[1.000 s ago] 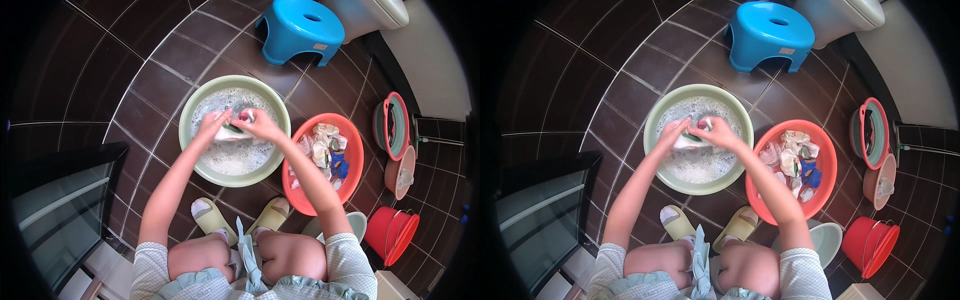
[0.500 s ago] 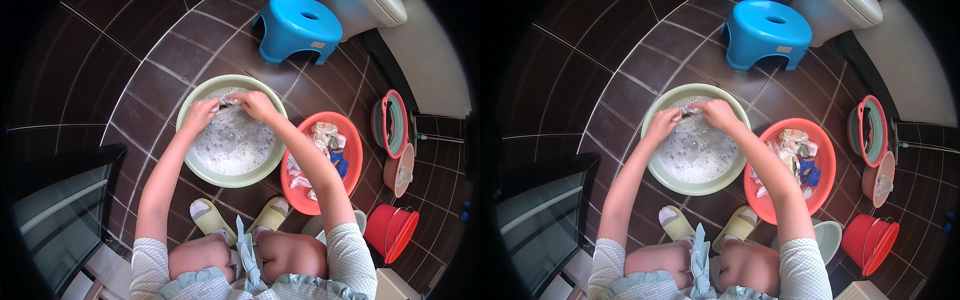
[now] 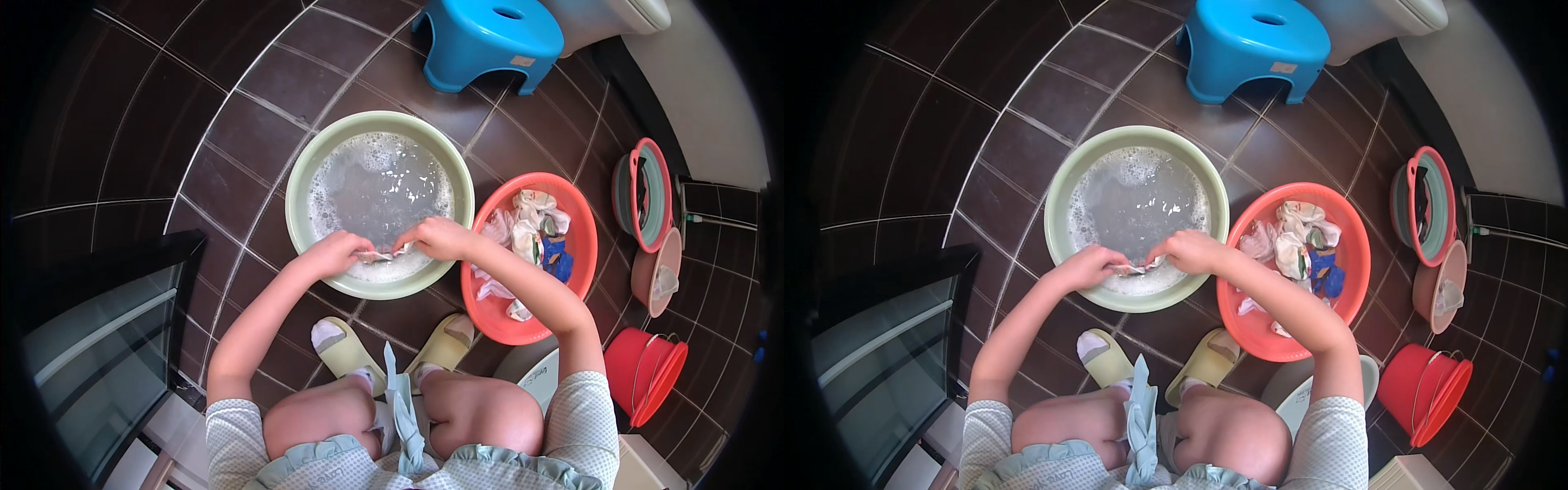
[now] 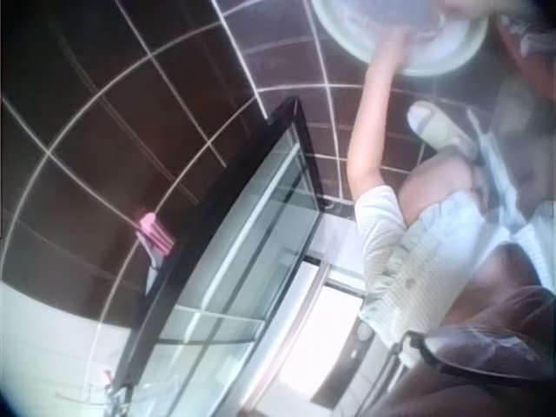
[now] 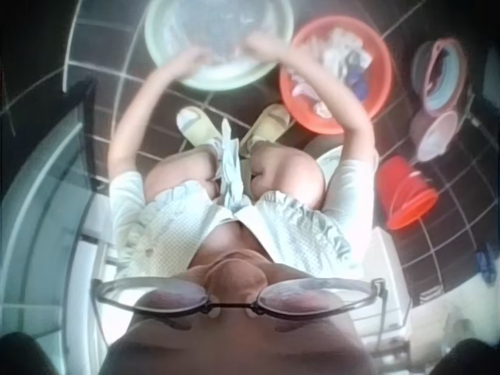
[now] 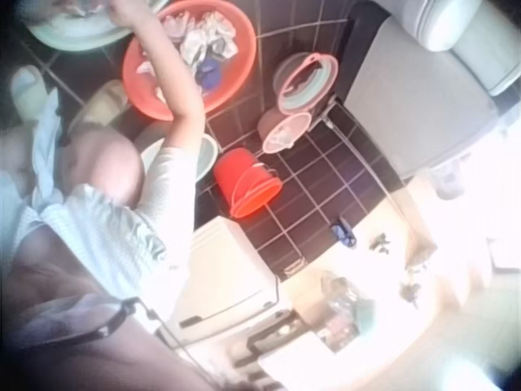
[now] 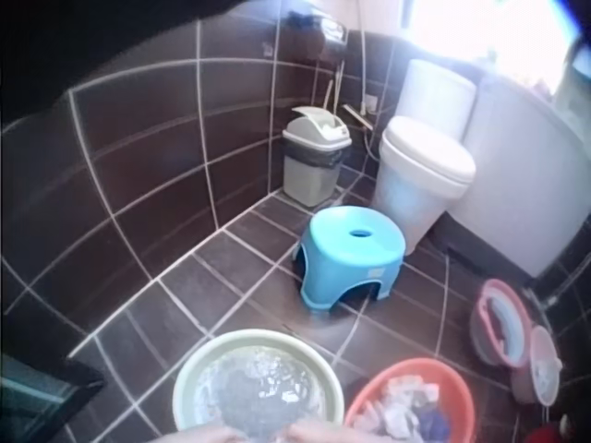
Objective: The person sits on the bathroom floor and hand-washes small clothing items in a basin of soapy water. They scrub and rinse each piece individually, then place the washed items into a nearby orange basin.
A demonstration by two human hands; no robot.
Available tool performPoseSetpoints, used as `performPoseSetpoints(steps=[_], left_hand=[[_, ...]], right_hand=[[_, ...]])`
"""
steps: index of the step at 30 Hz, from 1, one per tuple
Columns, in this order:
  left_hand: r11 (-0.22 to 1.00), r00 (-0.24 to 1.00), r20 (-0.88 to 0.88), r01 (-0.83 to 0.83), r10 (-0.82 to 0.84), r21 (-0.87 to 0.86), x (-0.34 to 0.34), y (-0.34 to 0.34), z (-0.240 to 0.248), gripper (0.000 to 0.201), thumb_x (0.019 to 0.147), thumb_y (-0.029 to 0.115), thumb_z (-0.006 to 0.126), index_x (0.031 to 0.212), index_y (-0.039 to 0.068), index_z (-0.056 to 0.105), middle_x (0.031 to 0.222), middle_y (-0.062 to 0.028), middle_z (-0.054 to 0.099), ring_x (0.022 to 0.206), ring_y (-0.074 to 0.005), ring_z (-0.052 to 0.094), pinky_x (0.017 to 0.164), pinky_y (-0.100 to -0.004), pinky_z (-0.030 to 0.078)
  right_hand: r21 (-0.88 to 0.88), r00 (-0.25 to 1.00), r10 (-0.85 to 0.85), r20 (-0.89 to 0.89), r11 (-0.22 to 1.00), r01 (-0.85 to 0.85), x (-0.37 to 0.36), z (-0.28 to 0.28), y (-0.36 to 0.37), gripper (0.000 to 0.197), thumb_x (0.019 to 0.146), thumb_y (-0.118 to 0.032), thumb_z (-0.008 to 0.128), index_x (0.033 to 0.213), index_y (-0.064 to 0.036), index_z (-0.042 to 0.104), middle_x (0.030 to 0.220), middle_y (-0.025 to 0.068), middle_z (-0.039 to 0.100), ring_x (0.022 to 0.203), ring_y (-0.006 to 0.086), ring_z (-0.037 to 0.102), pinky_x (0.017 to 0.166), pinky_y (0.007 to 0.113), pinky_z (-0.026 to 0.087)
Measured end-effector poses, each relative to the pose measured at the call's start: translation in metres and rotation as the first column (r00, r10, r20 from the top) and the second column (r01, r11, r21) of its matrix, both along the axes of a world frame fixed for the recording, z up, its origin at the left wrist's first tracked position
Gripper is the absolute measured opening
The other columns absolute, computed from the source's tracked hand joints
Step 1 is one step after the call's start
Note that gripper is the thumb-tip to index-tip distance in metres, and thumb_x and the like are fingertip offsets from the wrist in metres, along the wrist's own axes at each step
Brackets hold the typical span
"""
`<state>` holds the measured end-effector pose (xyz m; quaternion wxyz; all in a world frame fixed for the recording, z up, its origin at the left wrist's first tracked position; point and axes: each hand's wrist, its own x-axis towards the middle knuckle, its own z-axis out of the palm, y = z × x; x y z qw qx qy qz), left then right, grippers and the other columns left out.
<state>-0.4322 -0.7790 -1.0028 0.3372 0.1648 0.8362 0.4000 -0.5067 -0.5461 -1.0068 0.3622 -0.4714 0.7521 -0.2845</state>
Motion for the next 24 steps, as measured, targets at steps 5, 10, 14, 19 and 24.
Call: performPoseSetpoints(steps=[5, 10, 14, 19, 24], left_hand=[[0.997, 0.998, 0.046, 0.049, -0.046, -0.057, 0.013, 0.008, -0.015, 0.026, 0.069, 0.000, 0.052, 0.089, 0.009, 0.065, 0.077, -0.0169, 0.061, 0.072, -0.0302, 0.059, 0.065, -0.0366, 0.045], [0.977, 0.892, 0.450, -0.054, -0.046, 0.207, 0.006, 0.002, -0.024, 0.019, 0.076, 0.006, 0.051, 0.091, 0.004, 0.062, 0.079, -0.0057, 0.062, 0.075, -0.0144, 0.058, 0.068, -0.0285, 0.043], [0.864, 0.684, 0.710, -0.449, 0.167, 0.229, 0.003, -0.011, -0.023, 0.021, 0.081, 0.010, 0.048, 0.100, 0.005, 0.057, 0.094, 0.0012, 0.057, 0.087, -0.0072, 0.053, 0.075, -0.0240, 0.042], [0.363, 0.477, 0.837, -0.855, 0.267, 0.372, -0.003, 0.000, -0.014, 0.028, 0.088, 0.022, 0.049, 0.108, 0.003, 0.050, 0.104, -0.0059, 0.056, 0.100, -0.0137, 0.054, 0.087, -0.0299, 0.044], [-0.078, 0.180, 0.777, -0.956, 0.604, 0.282, -0.020, 0.039, -0.015, 0.019, 0.088, 0.023, 0.050, 0.096, 0.006, 0.055, 0.088, -0.0051, 0.059, 0.079, -0.0124, 0.058, 0.068, -0.0267, 0.048]], right_hand=[[0.198, 0.996, 0.073, 0.055, 0.977, -0.082, 0.014, 0.001, 0.001, 0.038, 0.072, -0.006, 0.044, 0.101, -0.0231, 0.059, 0.080, 0.0136, 0.061, 0.074, 0.0326, 0.058, 0.068, 0.045, 0.045], [0.073, 0.953, -0.001, 0.301, 0.997, -0.022, 0.004, -0.010, 0.004, 0.030, 0.077, -0.014, 0.044, 0.102, -0.0154, 0.060, 0.087, 0.0124, 0.062, 0.081, 0.0263, 0.059, 0.076, 0.038, 0.044], [0.177, 0.624, -0.377, 0.685, 0.916, 0.359, -0.009, -0.010, 0.001, 0.031, 0.081, -0.021, 0.046, 0.098, -0.0002, 0.060, 0.091, 0.0057, 0.061, 0.081, 0.0147, 0.057, 0.076, 0.030, 0.044], [0.223, 0.097, -0.515, 0.852, 0.523, 0.822, -0.003, 0.011, -0.023, 0.025, 0.086, -0.021, 0.045, 0.094, -0.0014, 0.058, 0.081, 0.0074, 0.061, 0.068, 0.0139, 0.060, 0.056, 0.028, 0.050], [-0.205, 0.264, -0.735, 0.624, 0.172, 0.963, 0.032, 0.008, -0.068, 0.015, 0.079, -0.016, 0.061, 0.082, -0.0010, 0.061, 0.075, 0.0055, 0.062, 0.066, 0.0093, 0.055, 0.061, 0.024, 0.045]])
